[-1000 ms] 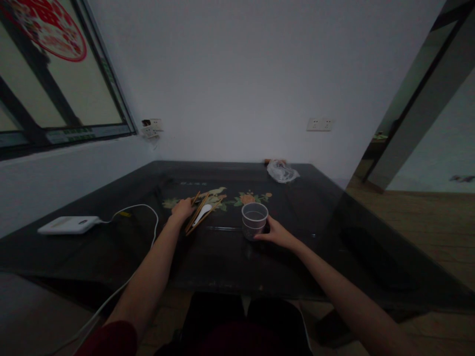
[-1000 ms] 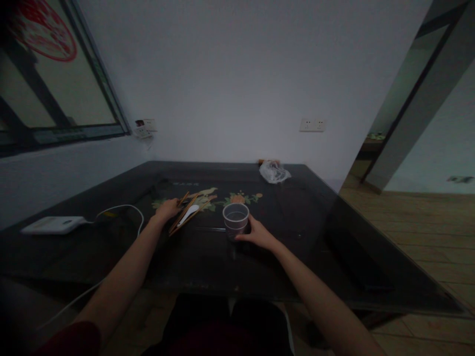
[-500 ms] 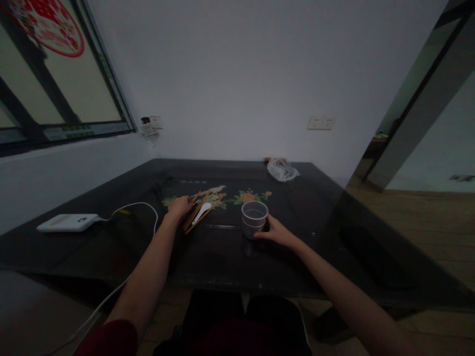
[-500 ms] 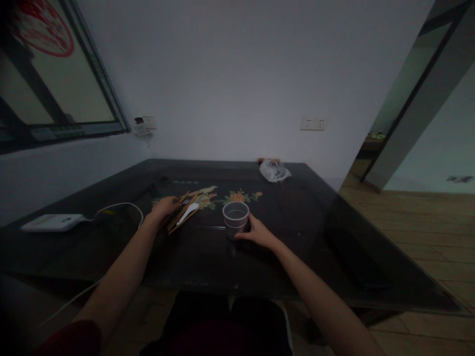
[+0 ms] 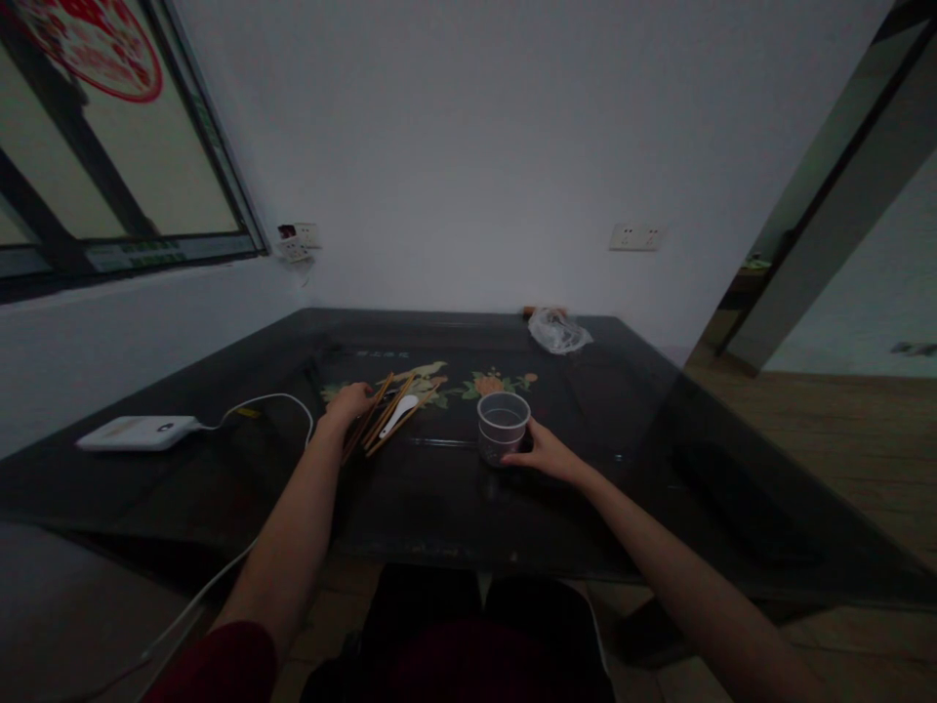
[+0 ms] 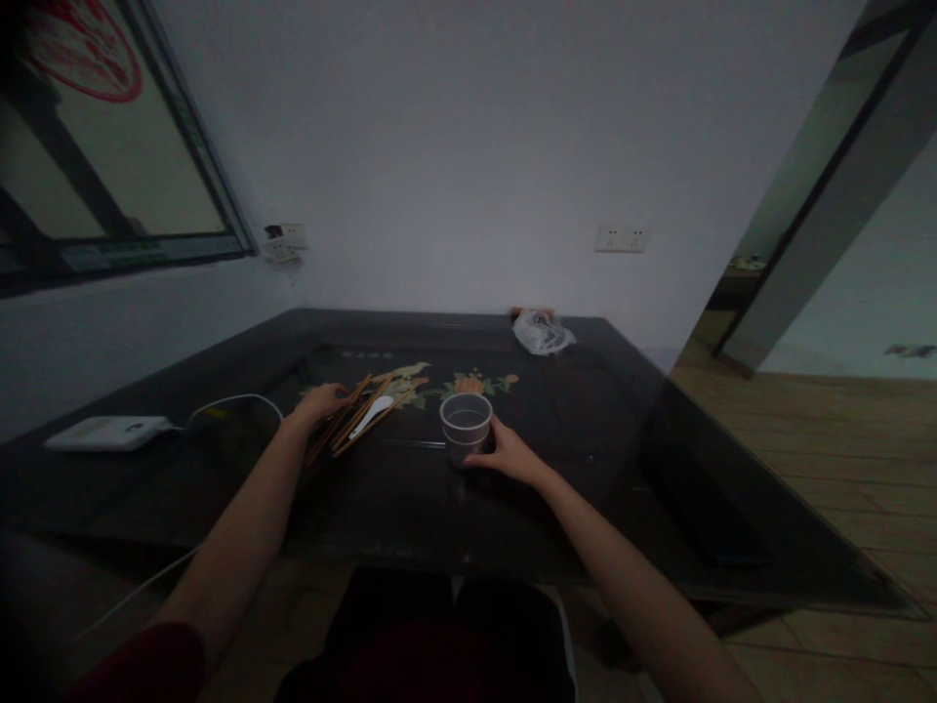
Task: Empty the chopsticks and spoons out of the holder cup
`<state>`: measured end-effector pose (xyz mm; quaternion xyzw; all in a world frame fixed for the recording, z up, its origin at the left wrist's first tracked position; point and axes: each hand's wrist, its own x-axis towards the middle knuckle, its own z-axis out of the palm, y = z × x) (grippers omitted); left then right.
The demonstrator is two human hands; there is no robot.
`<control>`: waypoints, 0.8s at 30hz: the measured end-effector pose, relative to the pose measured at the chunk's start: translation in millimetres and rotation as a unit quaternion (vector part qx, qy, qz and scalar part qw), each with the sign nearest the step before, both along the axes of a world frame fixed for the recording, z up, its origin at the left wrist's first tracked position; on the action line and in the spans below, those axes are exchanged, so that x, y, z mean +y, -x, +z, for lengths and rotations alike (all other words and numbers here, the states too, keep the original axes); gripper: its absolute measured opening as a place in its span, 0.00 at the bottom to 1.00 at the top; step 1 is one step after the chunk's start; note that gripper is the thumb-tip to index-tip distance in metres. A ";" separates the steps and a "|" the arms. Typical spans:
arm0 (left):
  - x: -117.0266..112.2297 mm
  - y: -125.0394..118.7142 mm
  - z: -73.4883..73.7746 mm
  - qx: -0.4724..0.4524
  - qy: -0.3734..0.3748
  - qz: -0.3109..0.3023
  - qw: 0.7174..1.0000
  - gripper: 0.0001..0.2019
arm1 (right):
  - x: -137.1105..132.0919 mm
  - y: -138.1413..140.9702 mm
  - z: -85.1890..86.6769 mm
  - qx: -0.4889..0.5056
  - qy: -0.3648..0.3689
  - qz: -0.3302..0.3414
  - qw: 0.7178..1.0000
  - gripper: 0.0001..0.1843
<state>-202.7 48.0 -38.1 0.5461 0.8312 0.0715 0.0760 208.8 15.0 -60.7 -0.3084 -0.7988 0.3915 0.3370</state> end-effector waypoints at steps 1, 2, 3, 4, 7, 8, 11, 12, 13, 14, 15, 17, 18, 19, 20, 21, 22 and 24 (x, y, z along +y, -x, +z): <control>1.7 2.9 -1.9 0.000 -0.001 -0.007 1.000 0.22 | 0.4 0.0 -0.5 0.001 0.001 0.001 1.000 0.47; 3.2 5.8 -3.6 0.000 -0.001 -0.013 1.000 0.21 | 0.6 0.1 -0.7 0.002 0.002 0.001 1.000 0.47; 4.4 8.2 -5.1 0.002 -0.002 -0.017 1.000 0.20 | 0.8 0.2 -0.9 0.002 0.002 0.002 1.000 0.47; 5.4 10.2 -6.2 0.004 -0.002 -0.019 1.000 0.20 | 1.0 0.3 -1.0 0.003 0.002 0.003 1.000 0.47; 5.8 12.1 -7.1 0.007 -0.003 -0.019 1.000 0.20 | 1.4 0.9 -1.6 0.009 0.006 0.006 1.000 0.48; 5.3 11.5 -6.7 0.007 -0.003 -0.018 1.000 0.20 | 1.7 1.0 -2.2 0.012 0.008 0.006 1.000 0.48; 2.3 7.6 -4.0 0.008 -0.004 -0.014 1.000 0.20 | 2.8 1.1 -4.1 0.013 0.011 0.003 1.000 0.49; 1.1 6.2 -2.8 0.008 -0.005 -0.012 1.000 0.20 | 3.0 1.0 -4.6 0.011 0.011 0.002 1.000 0.49; -0.2 4.8 -1.7 0.009 -0.006 -0.009 1.000 0.20 | 3.1 0.9 -4.7 0.008 0.011 0.001 1.000 0.49; -1.4 3.6 -0.5 0.009 -0.007 -0.004 1.000 0.19 | 3.0 0.8 -4.6 0.005 0.011 0.000 1.000 0.49; -2.5 2.7 0.4 0.011 -0.008 0.001 1.000 0.19 | 2.8 0.8 -4.2 0.004 0.011 -0.002 1.000 0.49; -4.2 1.5 1.9 0.013 -0.011 0.011 1.000 0.19 | 1.9 0.8 -2.7 0.002 0.008 -0.003 1.000 0.49; -4.7 1.3 2.3 0.014 -0.012 0.015 1.000 0.20 | 1.3 0.9 -1.9 0.001 0.005 -0.004 1.000 0.49; -4.9 1.3 2.5 0.015 -0.012 0.018 1.000 0.20 | 0.7 1.1 -1.0 0.000 0.003 -0.005 1.000 0.48; -4.8 1.5 2.4 0.015 -0.013 0.020 1.000 0.20 | 0.2 1.3 -0.2 -0.001 0.003 -0.004 1.000 0.48; -4.5 2.0 2.3 0.016 -0.012 0.021 1.000 0.20 | -0.4 1.5 0.5 -0.002 0.003 -0.004 1.000 0.48; -4.1 2.6 1.9 0.016 -0.012 0.022 1.000 0.20 | -0.8 1.7 1.1 -0.003 0.005 -0.003 1.000 0.47; -3.3 3.9 1.3 0.017 -0.015 0.026 0.999 0.20 | -1.6 2.0 1.9 -0.004 0.010 -0.003 1.000 0.48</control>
